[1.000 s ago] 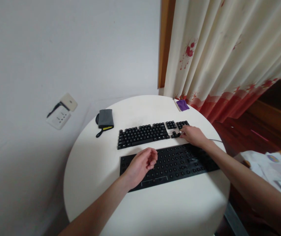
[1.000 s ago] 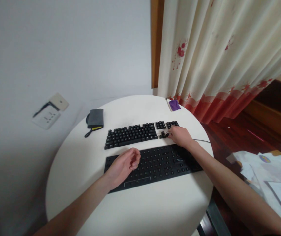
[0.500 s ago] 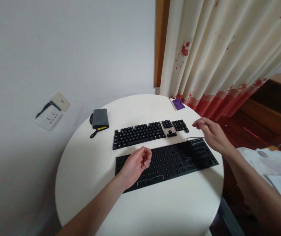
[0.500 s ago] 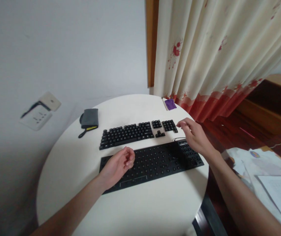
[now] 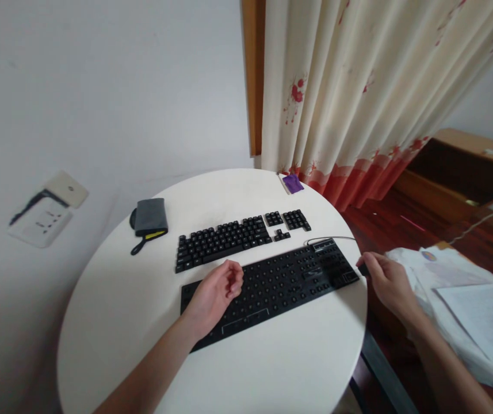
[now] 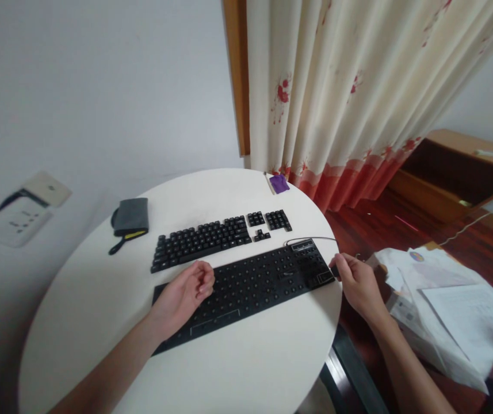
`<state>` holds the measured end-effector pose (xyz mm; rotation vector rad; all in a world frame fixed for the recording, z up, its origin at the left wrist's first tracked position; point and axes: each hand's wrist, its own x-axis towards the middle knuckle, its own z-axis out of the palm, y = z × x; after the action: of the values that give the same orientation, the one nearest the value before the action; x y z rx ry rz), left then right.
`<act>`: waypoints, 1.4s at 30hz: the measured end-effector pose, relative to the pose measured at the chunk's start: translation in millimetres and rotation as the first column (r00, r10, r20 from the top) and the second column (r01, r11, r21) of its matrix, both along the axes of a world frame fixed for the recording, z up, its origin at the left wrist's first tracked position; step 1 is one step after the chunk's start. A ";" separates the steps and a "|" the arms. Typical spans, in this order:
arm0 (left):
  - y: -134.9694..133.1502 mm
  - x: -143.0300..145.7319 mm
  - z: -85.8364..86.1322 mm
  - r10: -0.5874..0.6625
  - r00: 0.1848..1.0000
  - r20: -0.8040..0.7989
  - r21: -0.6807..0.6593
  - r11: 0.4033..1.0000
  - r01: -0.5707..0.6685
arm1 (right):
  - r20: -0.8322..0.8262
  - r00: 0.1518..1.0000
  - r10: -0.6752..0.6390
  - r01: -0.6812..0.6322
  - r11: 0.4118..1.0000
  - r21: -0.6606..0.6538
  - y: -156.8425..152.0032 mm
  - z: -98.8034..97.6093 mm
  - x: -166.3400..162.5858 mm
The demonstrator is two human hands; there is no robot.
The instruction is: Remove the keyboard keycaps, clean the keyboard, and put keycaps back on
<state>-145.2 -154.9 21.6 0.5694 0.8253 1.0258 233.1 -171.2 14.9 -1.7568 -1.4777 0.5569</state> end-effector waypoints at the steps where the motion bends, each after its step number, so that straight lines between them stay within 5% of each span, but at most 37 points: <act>1: 0.1 0.1 -0.4 0.003 1.000 -0.006 0.002 1.000 -0.003 | 0.010 1.000 0.003 -0.003 1.000 -0.005 0.1 -2.1 0.9; 12: 3.3 2.0 -5.3 0.024 0.999 -0.045 0.020 1.000 -0.023 | -0.232 0.972 0.029 -0.038 0.999 -0.034 4.7 -34.6 7.7; 20: 3.6 2.1 -6.0 0.039 0.997 -0.068 0.014 0.999 -0.038 | 0.088 0.975 0.202 -0.202 0.979 -0.014 -7.2 -17.1 -17.3; 27: 3.8 1.8 -7.3 0.047 0.997 -0.068 0.010 0.999 -0.046 | 0.362 0.905 0.222 -0.223 0.974 -0.039 -7.4 -14.1 -29.8; 42: 4.3 0.6 -9.1 0.053 0.994 -0.101 -0.001 0.999 -0.053 | 0.297 0.887 0.353 -0.358 0.933 -0.040 -6.0 -7.1 -12.7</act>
<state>-144.6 -150.6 12.5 0.6028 0.9349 1.0507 220.4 -177.2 7.8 -1.6150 -2.0379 0.4712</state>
